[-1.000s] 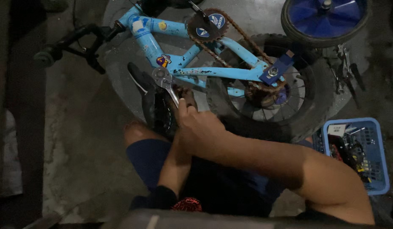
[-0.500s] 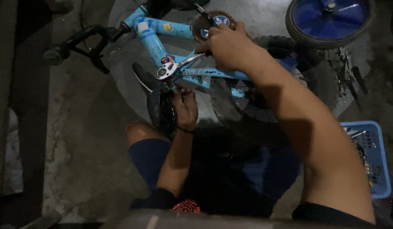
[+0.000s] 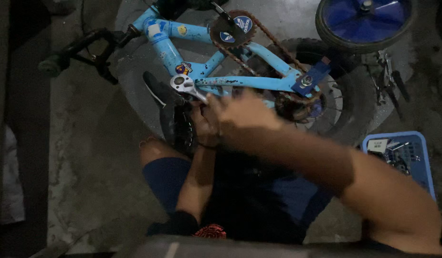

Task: The person uses a wrench to tighten the seat post bolt on a light blue bicycle. They then use a screwdriver to adjust the seat clamp and continue tightening the bolt with the wrench.

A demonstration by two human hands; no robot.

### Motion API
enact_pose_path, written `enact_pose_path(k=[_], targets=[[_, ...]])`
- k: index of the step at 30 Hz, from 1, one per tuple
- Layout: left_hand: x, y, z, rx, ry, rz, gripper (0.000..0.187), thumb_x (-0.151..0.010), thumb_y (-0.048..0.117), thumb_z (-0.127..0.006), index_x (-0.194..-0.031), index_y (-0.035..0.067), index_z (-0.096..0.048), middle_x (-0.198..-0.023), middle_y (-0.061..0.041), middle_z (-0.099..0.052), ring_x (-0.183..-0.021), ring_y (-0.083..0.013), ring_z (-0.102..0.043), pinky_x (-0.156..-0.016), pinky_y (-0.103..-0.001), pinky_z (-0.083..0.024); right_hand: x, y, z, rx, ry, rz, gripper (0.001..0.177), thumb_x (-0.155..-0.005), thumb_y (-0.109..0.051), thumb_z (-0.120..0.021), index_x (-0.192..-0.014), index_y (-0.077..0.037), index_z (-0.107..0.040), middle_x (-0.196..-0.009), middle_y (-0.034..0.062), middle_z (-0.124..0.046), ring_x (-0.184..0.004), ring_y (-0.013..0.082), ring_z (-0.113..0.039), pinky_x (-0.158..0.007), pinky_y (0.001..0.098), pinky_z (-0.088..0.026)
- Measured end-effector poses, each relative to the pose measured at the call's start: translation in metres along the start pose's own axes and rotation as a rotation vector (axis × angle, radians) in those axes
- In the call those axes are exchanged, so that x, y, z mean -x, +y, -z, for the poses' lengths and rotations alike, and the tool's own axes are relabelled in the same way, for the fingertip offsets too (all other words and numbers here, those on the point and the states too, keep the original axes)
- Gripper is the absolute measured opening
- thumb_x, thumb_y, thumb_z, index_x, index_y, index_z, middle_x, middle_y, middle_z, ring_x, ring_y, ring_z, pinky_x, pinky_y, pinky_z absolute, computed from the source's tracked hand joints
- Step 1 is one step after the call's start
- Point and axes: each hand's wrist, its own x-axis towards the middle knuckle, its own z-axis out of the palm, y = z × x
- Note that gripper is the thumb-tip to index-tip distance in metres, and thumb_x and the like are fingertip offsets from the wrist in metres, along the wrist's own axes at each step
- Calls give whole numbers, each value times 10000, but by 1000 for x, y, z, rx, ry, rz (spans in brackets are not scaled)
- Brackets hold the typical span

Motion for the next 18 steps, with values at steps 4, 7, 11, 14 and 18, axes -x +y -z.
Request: enact_pose_path(k=[4,7,11,14,18], targets=[[30,31,-5,-235,-143,40,211,-1127,251,-549,-1155,55,-624,-1045,-33,-605,-952,-159,-544,-890,-337,-457,-1,-62,-6,-121,-67,-85,792,-900,-264,-648,-1476,187,-346,-984,200,-676,-741,266,-716,-545,406,-574],[31,44,-13,-239,-177,58,248,-1143,273,-510,-1164,51,-617,-1030,-29,-585,-952,-159,-524,-898,-336,-446,-5,-56,-11,-260,-163,-119,1008,-798,-402,-731,-1501,192,-321,-1039,242,-646,-784,323,-725,-603,419,-598],[9,39,-26,-157,-132,-66,299,-1165,302,-458,-1176,45,-609,-1011,-23,-558,-952,-159,-499,-908,-334,-430,-6,-9,-2,-308,93,-204,332,-994,-256,-643,-1183,13,-593,-1087,243,-641,-852,430,-703,-657,514,-574],[6,37,-23,168,-42,-10,338,-1181,325,-419,-1185,40,-602,-997,-19,-538,-952,-160,-479,-916,-333,-418,-13,28,9,-238,119,-177,497,-772,-184,-711,-1224,-30,-572,-1158,229,-642,-891,421,-705,-694,510,-574],[14,42,-18,-435,-204,-338,448,-1131,390,-456,-1396,30,-481,-1123,-8,-475,-1022,-134,-437,-991,-273,-359,-32,41,13,-328,114,-202,460,-822,-299,-718,-1228,-110,-612,-1087,183,-694,-899,400,-700,-758,506,-560]])
